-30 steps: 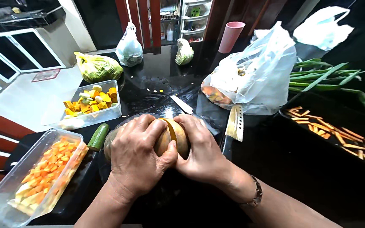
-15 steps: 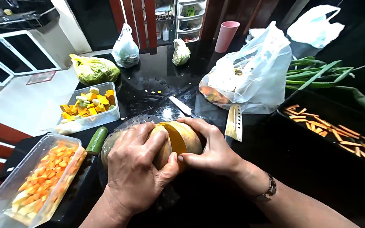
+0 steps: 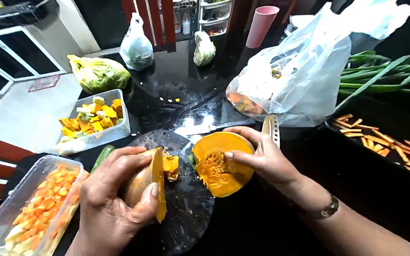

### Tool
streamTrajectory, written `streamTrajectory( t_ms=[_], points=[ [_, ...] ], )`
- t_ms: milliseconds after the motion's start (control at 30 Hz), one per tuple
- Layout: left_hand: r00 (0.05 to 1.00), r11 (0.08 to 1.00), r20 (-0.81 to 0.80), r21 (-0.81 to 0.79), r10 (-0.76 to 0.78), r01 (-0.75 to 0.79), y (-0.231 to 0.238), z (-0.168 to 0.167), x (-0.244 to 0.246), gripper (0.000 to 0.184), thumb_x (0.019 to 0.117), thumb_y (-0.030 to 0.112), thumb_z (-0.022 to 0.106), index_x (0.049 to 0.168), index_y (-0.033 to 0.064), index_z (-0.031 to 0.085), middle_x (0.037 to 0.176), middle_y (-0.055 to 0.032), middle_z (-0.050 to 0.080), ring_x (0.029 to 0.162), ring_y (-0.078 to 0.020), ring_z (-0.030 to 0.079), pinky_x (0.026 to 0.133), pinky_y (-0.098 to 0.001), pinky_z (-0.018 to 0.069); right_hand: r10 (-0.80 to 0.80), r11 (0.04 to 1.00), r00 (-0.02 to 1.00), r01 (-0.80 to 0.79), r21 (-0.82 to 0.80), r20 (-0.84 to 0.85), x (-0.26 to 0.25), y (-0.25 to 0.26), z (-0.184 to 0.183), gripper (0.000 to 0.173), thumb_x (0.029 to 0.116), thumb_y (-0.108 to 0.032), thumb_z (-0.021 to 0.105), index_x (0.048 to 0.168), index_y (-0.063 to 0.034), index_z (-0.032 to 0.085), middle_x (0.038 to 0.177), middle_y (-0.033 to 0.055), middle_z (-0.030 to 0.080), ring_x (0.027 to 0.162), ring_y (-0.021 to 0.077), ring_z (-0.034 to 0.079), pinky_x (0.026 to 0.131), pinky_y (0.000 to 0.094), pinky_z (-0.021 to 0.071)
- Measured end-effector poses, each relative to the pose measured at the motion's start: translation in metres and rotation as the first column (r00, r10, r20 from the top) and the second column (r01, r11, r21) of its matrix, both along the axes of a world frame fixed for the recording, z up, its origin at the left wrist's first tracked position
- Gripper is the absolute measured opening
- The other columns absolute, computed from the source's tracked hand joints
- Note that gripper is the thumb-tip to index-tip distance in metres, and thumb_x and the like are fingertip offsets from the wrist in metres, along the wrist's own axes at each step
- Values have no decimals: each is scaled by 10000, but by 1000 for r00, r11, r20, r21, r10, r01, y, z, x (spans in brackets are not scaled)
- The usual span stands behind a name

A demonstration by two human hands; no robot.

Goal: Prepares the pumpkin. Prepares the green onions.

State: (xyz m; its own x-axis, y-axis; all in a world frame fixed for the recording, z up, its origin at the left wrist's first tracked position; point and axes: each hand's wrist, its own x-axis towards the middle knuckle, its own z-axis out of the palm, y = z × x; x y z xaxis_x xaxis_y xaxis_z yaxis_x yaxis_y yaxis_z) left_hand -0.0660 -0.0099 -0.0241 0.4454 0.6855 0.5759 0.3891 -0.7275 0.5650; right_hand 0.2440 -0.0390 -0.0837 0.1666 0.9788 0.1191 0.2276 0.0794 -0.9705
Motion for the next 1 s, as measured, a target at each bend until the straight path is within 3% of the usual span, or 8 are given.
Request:
streamTrajectory(
  t_ms=[100, 167, 267, 367, 567, 733, 900, 1000],
  points=[
    [995, 998, -91, 47, 33, -29, 0, -1, -1, 519, 920, 595, 625, 1199, 166, 706, 1214, -38, 707, 1135, -114, 656, 943, -336, 556, -115, 991, 981, 102, -90, -156, -4, 1, 12, 376, 776, -116, 727, 1147, -64, 691, 885, -1, 731, 772, 67, 707, 700, 237, 606],
    [979, 995, -196, 94, 63, -46, 1, 0, -4, 734, 870, 774, 574, 1253, 158, 688, 1250, -67, 695, 1155, -165, 648, 981, -426, 526, -201, 975, 925, 158, -155, -321, -1, 5, 19, 194, 937, -34, 609, 1102, -37, 711, 809, 17, 722, 698, 78, 690, 656, 241, 595],
    [911, 989, -391, 110, 131, -95, 0, 9, -12, 1020, 762, 931, 484, 1390, 140, 624, 1352, -166, 630, 1191, -311, 624, 994, -623, 447, -372, 928, 596, 224, -297, -712, 2, 16, 24, 218, 1042, -122, 494, 961, -34, 676, 797, 89, 717, 693, 143, 701, 615, 295, 599],
    [909, 992, -401, -5, 111, -124, 3, 11, -20, 1035, 745, 882, 591, 1478, 152, 538, 1371, -152, 619, 1190, -255, 629, 962, -505, 527, -442, 886, 409, 337, -318, -798, 2, 36, 27, 134, 1029, -167, 535, 1045, -78, 633, 856, 71, 696, 726, 145, 684, 601, 300, 574],
    [978, 978, -167, -144, 123, -148, 12, 6, -20, 829, 772, 589, 726, 1366, 28, 585, 1245, -97, 663, 1094, -33, 628, 944, -236, 530, -632, 754, 484, 566, -333, -605, -2, 97, 38, 296, 956, -195, 679, 1183, -29, 587, 1117, 165, 625, 1010, 280, 616, 819, 500, 518],
    [974, 959, -94, -179, 205, -219, 22, 7, -16, 755, 736, 474, 724, 1307, -7, 610, 1119, -65, 686, 961, -10, 646, 833, -202, 545, -641, 750, 521, 582, -315, -564, -2, 135, 44, 345, 989, -214, 677, 1255, -11, 593, 1188, 192, 619, 1108, 293, 582, 906, 510, 476],
    [963, 916, -40, -301, 266, -265, 31, 13, -15, 707, 694, 413, 730, 1282, 35, 625, 989, 12, 709, 834, -15, 676, 730, -213, 571, -563, 825, 654, 480, -299, -504, 13, 150, 31, 454, 1007, -417, 640, 1164, 7, 598, 1131, 212, 604, 1037, 335, 596, 825, 581, 496],
    [962, 885, 51, -408, 270, -227, 41, 20, -17, 542, 784, 297, 650, 1262, 45, 620, 914, 57, 721, 762, -5, 690, 682, -205, 589, -435, 900, 751, 360, -244, -496, 8, 118, 27, 447, 1024, -462, 591, 1081, -18, 586, 979, 132, 532, 852, 259, 532, 714, 493, 484]
  ],
)
